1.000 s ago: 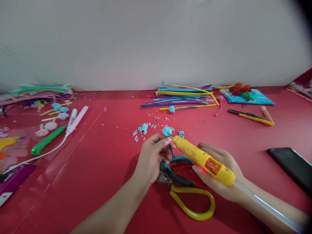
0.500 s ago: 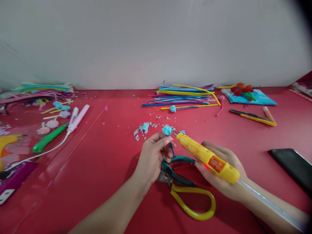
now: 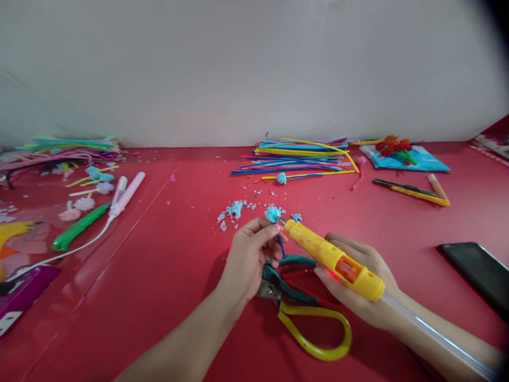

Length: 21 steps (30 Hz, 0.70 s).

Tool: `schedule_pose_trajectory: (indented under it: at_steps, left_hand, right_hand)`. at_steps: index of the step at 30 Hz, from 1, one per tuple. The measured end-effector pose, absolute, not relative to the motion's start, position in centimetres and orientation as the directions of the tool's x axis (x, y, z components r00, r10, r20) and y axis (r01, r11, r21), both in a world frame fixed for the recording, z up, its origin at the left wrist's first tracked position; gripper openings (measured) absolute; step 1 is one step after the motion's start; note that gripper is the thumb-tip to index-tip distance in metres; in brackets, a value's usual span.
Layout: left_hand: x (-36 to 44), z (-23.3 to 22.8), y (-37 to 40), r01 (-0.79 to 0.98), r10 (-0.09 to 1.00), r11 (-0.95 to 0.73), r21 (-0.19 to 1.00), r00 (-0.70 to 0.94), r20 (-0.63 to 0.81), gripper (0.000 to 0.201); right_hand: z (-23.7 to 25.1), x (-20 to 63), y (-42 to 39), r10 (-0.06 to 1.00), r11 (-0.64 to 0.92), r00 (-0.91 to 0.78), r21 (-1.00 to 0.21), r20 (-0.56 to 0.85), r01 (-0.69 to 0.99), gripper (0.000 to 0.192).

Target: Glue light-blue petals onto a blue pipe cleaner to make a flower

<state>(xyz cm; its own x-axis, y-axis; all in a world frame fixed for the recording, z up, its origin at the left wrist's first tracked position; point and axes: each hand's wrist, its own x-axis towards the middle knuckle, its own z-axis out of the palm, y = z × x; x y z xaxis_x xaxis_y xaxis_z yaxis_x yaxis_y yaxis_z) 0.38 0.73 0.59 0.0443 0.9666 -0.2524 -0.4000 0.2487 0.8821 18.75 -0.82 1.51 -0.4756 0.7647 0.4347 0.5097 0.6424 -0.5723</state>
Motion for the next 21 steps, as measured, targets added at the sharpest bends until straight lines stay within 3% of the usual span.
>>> schedule_pose_trajectory:
  at_steps: [11,21]
  left_hand:
    - [0.58,1.05,0.65,-0.434,0.956,0.283,0.855,0.052,-0.290,0.015]
    - [0.58,1.03,0.65,-0.467,0.960,0.268,0.842,0.061,-0.272,0.016]
  right_hand:
    - [1.25,18.74,-0.79,0.782,0.621,-0.471,-0.569,0.407,0.539,0.017]
    - [0.85,18.83,-0.71,0.740,0.672,-0.484,-0.486,0.467,0.558,0.018]
